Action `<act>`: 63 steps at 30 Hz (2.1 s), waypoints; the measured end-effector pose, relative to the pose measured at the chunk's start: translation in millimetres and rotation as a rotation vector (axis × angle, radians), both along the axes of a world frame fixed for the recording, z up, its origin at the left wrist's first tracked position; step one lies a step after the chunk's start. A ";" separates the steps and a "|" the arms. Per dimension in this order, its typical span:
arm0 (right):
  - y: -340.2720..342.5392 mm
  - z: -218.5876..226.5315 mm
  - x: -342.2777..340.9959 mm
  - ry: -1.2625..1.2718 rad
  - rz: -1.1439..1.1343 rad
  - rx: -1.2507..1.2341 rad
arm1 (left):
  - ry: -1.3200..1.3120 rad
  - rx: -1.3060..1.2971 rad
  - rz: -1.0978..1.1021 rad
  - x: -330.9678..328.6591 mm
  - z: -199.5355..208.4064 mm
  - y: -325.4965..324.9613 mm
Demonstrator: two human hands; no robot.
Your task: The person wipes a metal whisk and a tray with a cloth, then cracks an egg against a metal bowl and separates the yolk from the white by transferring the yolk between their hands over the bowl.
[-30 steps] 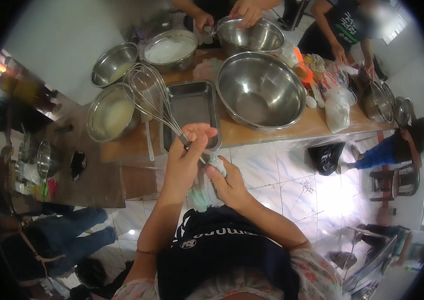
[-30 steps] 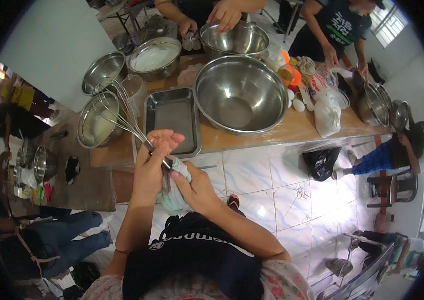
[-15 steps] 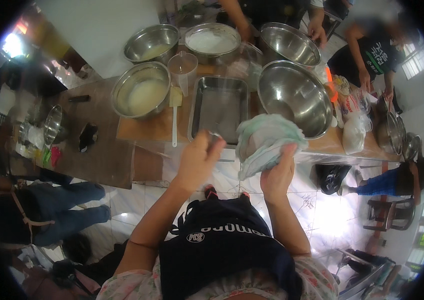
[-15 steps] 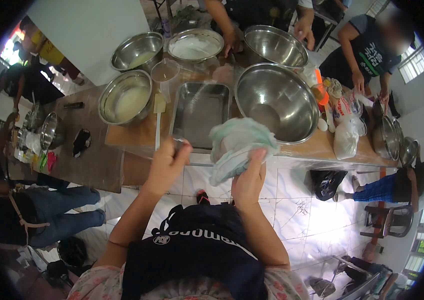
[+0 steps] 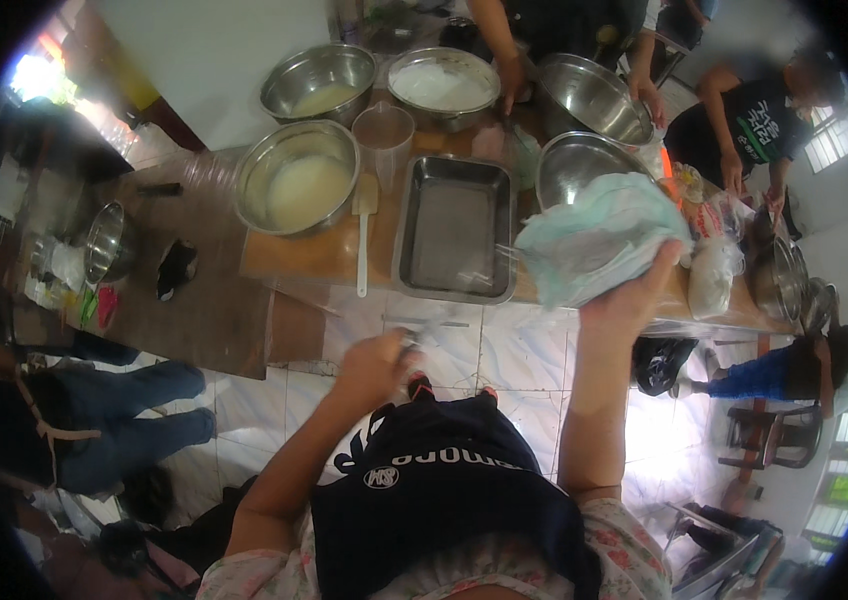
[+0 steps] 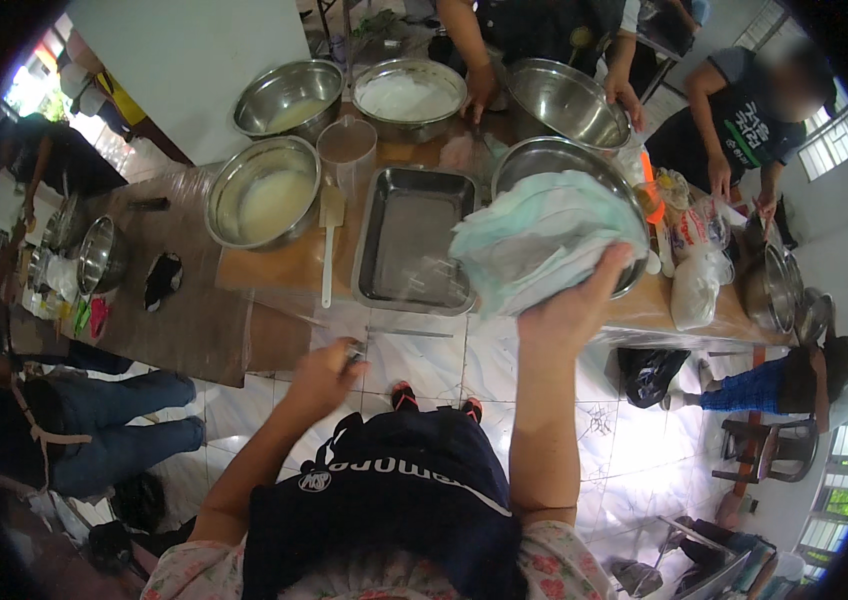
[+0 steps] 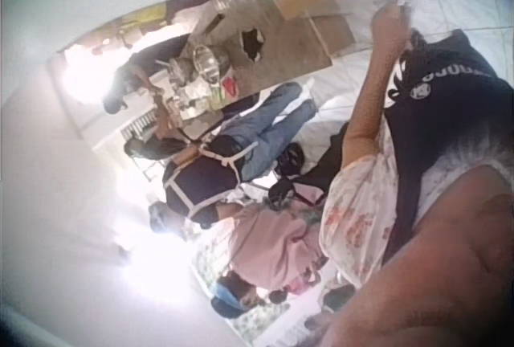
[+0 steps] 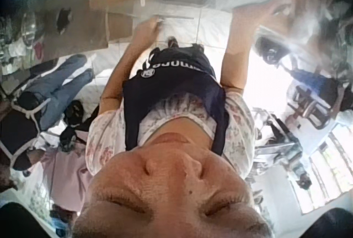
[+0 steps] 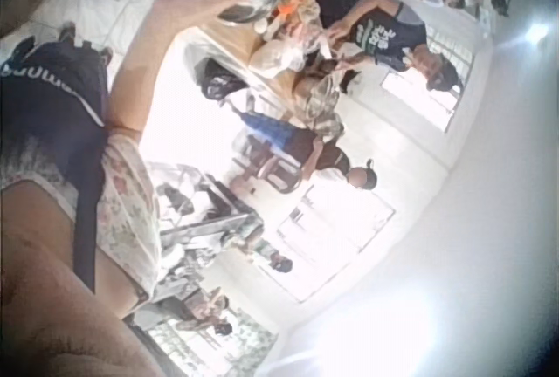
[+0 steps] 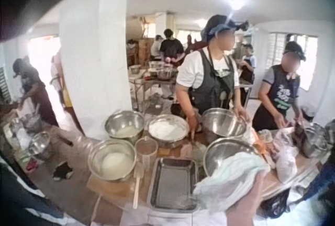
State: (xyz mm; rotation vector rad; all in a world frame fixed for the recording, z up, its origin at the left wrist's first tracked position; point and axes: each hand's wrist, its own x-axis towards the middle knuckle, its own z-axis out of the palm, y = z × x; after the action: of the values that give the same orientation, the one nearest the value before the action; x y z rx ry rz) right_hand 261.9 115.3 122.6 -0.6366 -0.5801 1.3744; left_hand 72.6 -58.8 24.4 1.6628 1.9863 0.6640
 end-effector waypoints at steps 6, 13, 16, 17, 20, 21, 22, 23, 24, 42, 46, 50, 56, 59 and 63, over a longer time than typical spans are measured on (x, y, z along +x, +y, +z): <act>-15.9 9.4 16.6 -0.060 -0.124 -0.015 | 0.240 -0.029 0.232 -100.1 -45.7 5.1; -33.5 -14.2 33.1 -0.177 -0.125 -0.016 | 0.459 -0.216 0.204 -140.2 -58.4 42.1; -38.2 -18.4 44.7 -0.208 -0.138 -0.029 | 0.451 -0.059 0.197 -150.1 -75.8 56.6; -39.1 -20.5 47.1 -0.207 -0.150 -0.030 | 0.491 -0.010 0.220 -152.9 -82.4 62.2; -44.5 -26.3 53.0 -0.263 -0.197 -0.033 | 0.548 0.099 0.243 -155.0 -102.2 74.1; -47.6 -28.0 53.0 -0.289 -0.189 -0.070 | 0.571 0.156 0.262 -154.0 -108.3 75.9; -50.4 -29.8 54.4 -0.314 -0.178 -0.106 | 0.569 0.156 0.250 -152.0 -114.9 75.8; -52.3 -33.8 57.4 -0.316 -0.186 -0.112 | 0.592 0.226 0.315 -149.8 -121.3 73.6; -54.0 -40.7 60.7 -0.347 -0.185 -0.119 | 0.613 0.298 0.376 -145.7 -121.9 73.8; -90.5 -112.2 99.5 -0.399 -0.077 -0.405 | 0.605 0.354 0.504 -117.6 -104.1 46.8; -89.7 -118.5 94.6 -0.219 -0.055 -0.549 | 0.672 0.436 0.466 -102.0 -90.8 44.6; -86.3 -132.3 81.0 -0.227 -0.081 -0.547 | 0.079 0.292 0.428 -61.5 -70.3 65.8; -82.9 -138.5 72.3 -0.135 0.110 -0.627 | -0.259 0.104 0.419 -55.4 -91.9 131.2; -80.8 -142.0 72.0 -0.139 0.091 -0.678 | -0.120 -0.081 0.375 -66.3 -99.0 151.7; -81.3 -138.8 77.7 -0.133 0.097 -0.675 | -0.188 -0.173 0.367 -65.8 -92.6 158.3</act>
State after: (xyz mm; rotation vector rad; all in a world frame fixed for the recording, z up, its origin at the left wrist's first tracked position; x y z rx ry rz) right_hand 339.6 34.1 -16.2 -1.2607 -0.2386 1.6339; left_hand 6.8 99.6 -68.2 1.1034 2.1587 0.7219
